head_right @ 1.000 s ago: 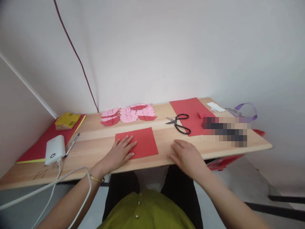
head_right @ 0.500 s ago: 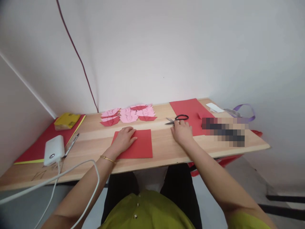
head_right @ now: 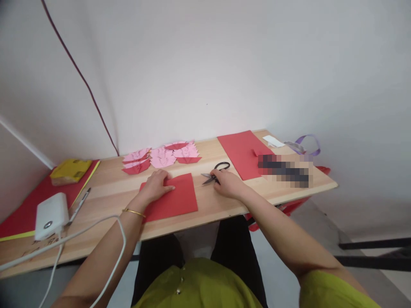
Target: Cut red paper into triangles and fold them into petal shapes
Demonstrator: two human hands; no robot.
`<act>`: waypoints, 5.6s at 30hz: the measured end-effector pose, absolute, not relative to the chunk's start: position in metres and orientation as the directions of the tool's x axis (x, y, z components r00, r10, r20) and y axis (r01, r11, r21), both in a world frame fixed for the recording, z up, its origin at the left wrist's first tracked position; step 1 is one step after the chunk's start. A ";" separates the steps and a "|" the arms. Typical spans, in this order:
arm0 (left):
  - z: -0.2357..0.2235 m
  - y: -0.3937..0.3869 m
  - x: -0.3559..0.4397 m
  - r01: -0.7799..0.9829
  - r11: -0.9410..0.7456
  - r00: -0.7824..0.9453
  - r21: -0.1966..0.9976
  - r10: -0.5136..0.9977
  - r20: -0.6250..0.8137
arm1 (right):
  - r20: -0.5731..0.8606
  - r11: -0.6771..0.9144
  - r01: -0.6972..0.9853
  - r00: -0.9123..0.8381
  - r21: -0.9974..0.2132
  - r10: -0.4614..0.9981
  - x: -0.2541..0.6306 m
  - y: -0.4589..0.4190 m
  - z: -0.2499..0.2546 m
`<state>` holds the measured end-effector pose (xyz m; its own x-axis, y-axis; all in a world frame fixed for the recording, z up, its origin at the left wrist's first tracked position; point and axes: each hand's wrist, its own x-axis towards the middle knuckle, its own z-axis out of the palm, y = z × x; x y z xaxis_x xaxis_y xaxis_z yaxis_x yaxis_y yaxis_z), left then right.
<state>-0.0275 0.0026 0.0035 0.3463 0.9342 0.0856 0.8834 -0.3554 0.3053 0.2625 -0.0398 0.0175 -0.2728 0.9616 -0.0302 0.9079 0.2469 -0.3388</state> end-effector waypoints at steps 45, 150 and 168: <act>-0.005 -0.009 -0.022 0.722 -0.645 0.516 0.251 0.743 0.426 | 0.280 0.439 0.727 -0.339 -0.529 0.898 0.261 -0.059 0.010; -0.012 -0.015 -0.029 0.689 -0.711 0.717 0.144 0.697 0.007 | 0.265 0.661 0.648 -0.609 -0.379 0.748 0.227 -0.108 -0.002; -0.009 -0.016 -0.027 0.695 -0.701 0.711 0.160 0.703 -0.002 | 0.242 0.627 0.660 -0.584 -0.413 0.774 0.213 -0.112 -0.003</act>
<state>-0.0269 -0.0162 -0.0094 0.7108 0.7034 -0.0020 0.6945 -0.7014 0.1602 0.2129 -0.1122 -0.0028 -0.5845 0.7745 0.2421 0.6600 0.6273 -0.4133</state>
